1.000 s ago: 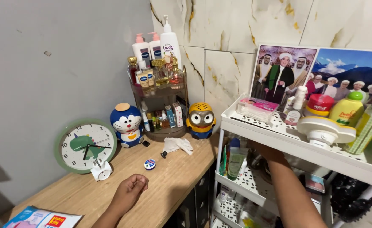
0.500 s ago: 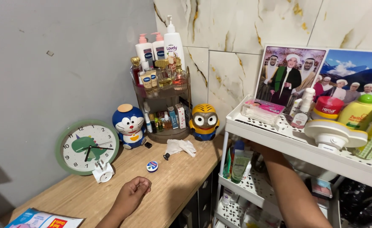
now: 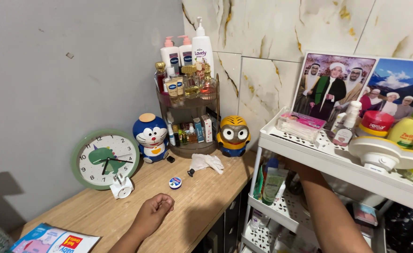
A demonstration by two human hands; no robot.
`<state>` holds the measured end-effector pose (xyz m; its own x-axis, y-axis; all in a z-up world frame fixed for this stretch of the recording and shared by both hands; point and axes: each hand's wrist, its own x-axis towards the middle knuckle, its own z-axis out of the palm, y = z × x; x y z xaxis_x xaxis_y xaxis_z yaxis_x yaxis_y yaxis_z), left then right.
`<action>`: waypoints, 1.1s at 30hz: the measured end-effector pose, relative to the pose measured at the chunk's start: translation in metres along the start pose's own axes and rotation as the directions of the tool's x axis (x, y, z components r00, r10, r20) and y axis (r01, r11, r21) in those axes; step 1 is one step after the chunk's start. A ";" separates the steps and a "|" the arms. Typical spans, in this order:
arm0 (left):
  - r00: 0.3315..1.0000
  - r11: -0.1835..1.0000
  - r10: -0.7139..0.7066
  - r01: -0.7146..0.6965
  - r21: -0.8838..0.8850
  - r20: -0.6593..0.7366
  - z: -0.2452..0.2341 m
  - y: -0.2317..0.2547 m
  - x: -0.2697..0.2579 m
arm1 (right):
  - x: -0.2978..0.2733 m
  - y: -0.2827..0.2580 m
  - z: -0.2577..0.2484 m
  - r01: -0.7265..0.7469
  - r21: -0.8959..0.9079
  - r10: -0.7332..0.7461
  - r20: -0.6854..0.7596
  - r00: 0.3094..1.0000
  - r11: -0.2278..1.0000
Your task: Organizing and cleaning various cosmetic and toiletry containers on a shelf and a table.
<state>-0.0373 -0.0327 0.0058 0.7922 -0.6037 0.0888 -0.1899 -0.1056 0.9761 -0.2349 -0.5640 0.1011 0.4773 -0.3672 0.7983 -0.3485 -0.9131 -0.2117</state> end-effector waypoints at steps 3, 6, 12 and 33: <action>1.000 1.000 -0.011 0.011 -0.017 -0.004 0.001 0.003 0.000 | 0.002 -0.004 -0.007 0.018 -0.001 -0.018 -0.001 1.000 1.000; 0.999 0.998 0.037 -0.036 -0.053 0.021 -0.002 -0.011 0.006 | -0.001 -0.008 -0.011 0.039 0.003 -0.039 0.007 0.999 0.999; 0.996 0.987 0.005 -0.019 -0.157 -0.092 -0.007 -0.007 0.005 | 0.000 -0.049 -0.010 0.112 0.054 -0.114 0.027 0.993 0.992; 0.948 0.858 0.035 -0.191 -0.476 -0.316 -0.018 -0.015 0.008 | -0.032 -0.324 0.071 0.109 0.764 -0.635 0.439 0.635 0.637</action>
<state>-0.0177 -0.0219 -0.0041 0.9279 -0.3259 0.1809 -0.0377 0.4008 0.9154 -0.0800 -0.2691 0.1044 0.8788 0.2689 0.3942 0.4460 -0.7564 -0.4784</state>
